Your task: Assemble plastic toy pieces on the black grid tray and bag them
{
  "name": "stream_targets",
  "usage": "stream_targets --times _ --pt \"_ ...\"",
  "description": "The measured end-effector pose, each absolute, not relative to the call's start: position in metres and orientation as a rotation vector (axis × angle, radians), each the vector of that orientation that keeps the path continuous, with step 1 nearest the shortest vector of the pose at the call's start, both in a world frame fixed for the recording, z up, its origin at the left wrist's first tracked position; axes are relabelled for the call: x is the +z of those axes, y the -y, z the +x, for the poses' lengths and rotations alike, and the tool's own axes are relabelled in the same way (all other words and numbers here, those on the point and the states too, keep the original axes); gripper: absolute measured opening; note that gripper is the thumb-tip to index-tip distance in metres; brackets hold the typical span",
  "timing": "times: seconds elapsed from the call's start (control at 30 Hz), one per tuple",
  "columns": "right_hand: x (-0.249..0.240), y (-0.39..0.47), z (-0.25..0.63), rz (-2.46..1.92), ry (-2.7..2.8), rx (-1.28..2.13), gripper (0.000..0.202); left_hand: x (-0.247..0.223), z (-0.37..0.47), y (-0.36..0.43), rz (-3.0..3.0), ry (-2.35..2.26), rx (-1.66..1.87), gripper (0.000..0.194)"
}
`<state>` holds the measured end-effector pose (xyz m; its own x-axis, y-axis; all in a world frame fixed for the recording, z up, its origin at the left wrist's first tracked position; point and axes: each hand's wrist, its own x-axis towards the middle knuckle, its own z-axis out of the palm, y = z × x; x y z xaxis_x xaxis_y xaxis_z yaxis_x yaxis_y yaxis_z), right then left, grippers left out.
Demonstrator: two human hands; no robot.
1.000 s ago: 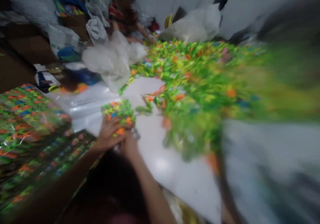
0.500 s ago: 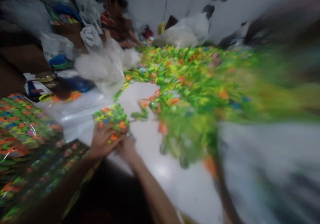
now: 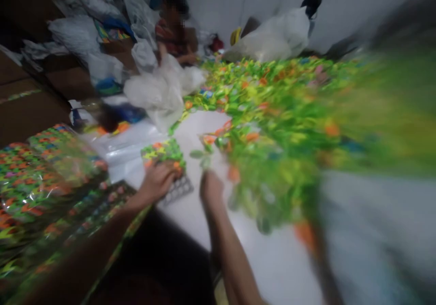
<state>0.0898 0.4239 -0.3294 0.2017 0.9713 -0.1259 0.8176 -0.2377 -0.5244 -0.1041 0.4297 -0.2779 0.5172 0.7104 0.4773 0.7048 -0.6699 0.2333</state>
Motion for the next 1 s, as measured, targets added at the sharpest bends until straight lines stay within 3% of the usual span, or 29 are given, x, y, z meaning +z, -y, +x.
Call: stream_targets --times 0.17,0.27,0.53,0.8,0.93,1.0 --pt "-0.336 -0.381 0.083 -1.518 1.224 1.081 0.038 -0.281 -0.104 -0.429 2.622 -1.282 0.959 0.016" --pt "-0.355 -0.379 0.050 -1.413 1.257 1.206 0.026 -0.280 -0.106 -0.428 2.602 -1.283 0.923 0.015" --pt "-0.366 -0.391 0.030 -1.472 1.682 0.811 0.020 -0.285 -0.114 -0.431 2.767 -1.139 0.904 0.041" --pt "-0.341 -0.398 0.013 -1.680 1.977 0.777 0.026 -0.285 -0.116 -0.438 2.833 -1.135 0.789 0.028" --pt "-0.316 -0.389 0.067 -1.556 1.943 0.982 0.024 -0.279 -0.121 -0.431 2.834 -1.054 0.766 0.025" --pt "-0.303 -0.388 0.114 -1.671 1.910 0.880 0.027 -0.278 -0.123 -0.429 2.848 -0.998 0.782 0.024"
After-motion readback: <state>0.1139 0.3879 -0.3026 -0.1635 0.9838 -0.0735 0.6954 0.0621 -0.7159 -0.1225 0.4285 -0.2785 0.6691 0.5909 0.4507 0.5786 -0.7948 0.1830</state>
